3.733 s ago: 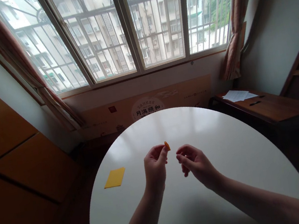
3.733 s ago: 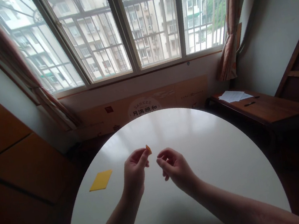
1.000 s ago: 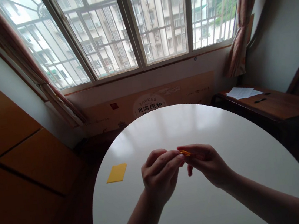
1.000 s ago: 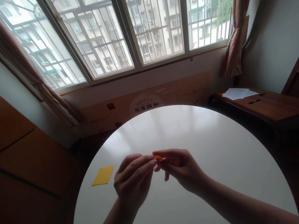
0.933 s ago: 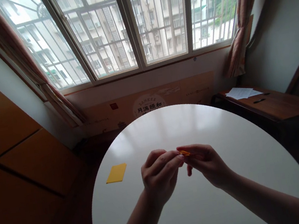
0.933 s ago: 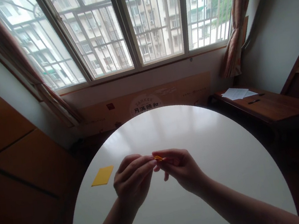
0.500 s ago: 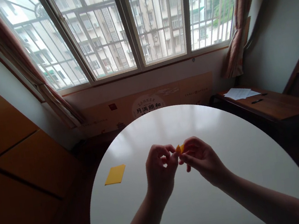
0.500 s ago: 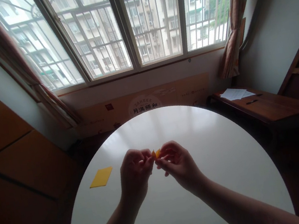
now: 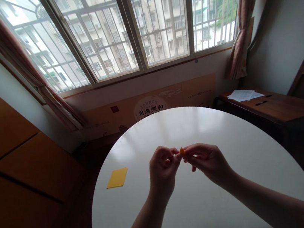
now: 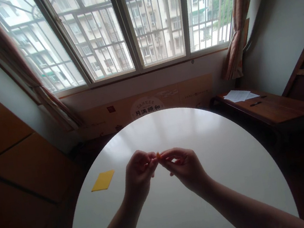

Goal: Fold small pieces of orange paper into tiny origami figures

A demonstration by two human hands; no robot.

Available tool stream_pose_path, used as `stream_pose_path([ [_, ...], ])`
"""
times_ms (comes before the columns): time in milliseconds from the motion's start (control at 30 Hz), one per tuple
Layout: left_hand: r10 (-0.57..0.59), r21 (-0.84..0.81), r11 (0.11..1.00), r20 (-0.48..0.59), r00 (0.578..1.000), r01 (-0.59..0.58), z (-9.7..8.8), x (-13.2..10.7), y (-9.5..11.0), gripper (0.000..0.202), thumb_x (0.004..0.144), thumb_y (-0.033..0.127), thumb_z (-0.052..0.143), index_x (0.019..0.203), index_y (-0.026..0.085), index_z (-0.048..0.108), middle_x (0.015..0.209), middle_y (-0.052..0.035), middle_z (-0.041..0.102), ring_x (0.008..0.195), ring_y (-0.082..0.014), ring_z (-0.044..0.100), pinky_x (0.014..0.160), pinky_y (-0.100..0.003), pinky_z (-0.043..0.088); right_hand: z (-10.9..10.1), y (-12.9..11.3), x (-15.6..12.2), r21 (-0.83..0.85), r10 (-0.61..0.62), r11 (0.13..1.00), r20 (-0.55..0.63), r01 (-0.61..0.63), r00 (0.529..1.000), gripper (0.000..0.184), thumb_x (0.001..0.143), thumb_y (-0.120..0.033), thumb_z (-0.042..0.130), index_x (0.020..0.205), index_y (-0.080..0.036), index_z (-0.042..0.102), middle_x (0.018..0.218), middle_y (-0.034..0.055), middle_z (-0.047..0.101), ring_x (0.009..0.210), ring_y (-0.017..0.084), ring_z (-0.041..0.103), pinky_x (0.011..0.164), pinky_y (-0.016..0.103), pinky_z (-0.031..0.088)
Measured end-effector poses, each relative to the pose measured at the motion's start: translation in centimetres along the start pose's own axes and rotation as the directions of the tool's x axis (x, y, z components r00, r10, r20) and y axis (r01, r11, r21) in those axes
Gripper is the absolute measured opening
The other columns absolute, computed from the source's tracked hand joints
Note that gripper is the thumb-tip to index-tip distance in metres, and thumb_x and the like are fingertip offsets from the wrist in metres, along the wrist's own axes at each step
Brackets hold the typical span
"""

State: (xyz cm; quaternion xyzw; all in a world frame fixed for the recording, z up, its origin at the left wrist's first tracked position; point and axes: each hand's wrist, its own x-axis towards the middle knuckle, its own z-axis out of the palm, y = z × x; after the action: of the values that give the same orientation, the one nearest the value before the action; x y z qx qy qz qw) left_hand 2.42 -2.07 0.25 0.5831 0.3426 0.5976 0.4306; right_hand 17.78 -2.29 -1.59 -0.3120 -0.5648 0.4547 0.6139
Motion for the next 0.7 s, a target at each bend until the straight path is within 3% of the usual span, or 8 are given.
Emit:
stream_pose_path([
  [167,-0.025,-0.032,0.999,-0.006,1.0,0.025,0.1,0.0,0.0,0.033,0.078,0.03,0.08,0.07,0.017,0.051,0.079,-0.0017,0.07,0.055,-0.0077,0.053,0.046,-0.018,0.038,0.0,0.3,0.2,0.059,0.052,0.997,0.004,-0.053,0.999,0.019,0.074,-0.034,0.084,0.086,-0.02,0.078,0.072,0.0054,0.073,0.064,0.02,0.067,0.043,0.025,0.052],
  [367,-0.092,-0.134,0.987,-0.019,0.996,0.088,0.4,-0.1,0.0,0.035,0.077,0.026,0.08,0.068,0.017,0.048,0.076,0.0002,0.069,0.05,-0.0052,0.047,0.045,-0.017,0.035,0.1,0.6,0.2,0.197,0.062,0.979,-0.008,-0.06,0.998,0.017,0.074,-0.028,0.085,0.082,-0.022,0.071,0.076,0.0014,0.072,0.065,0.017,0.066,0.044,0.022,0.052],
  [700,-0.042,-0.111,0.993,-0.001,0.999,0.042,0.3,0.0,-0.4,0.033,0.081,0.025,0.078,0.069,0.017,0.048,0.079,-0.0008,0.069,0.051,-0.0052,0.048,0.045,-0.017,0.034,-0.1,1.1,0.4,0.146,0.044,0.988,-0.006,-0.042,0.999,0.015,0.075,-0.03,0.084,0.088,-0.022,0.081,0.068,0.0035,0.072,0.062,0.016,0.062,0.045,0.024,0.053],
])
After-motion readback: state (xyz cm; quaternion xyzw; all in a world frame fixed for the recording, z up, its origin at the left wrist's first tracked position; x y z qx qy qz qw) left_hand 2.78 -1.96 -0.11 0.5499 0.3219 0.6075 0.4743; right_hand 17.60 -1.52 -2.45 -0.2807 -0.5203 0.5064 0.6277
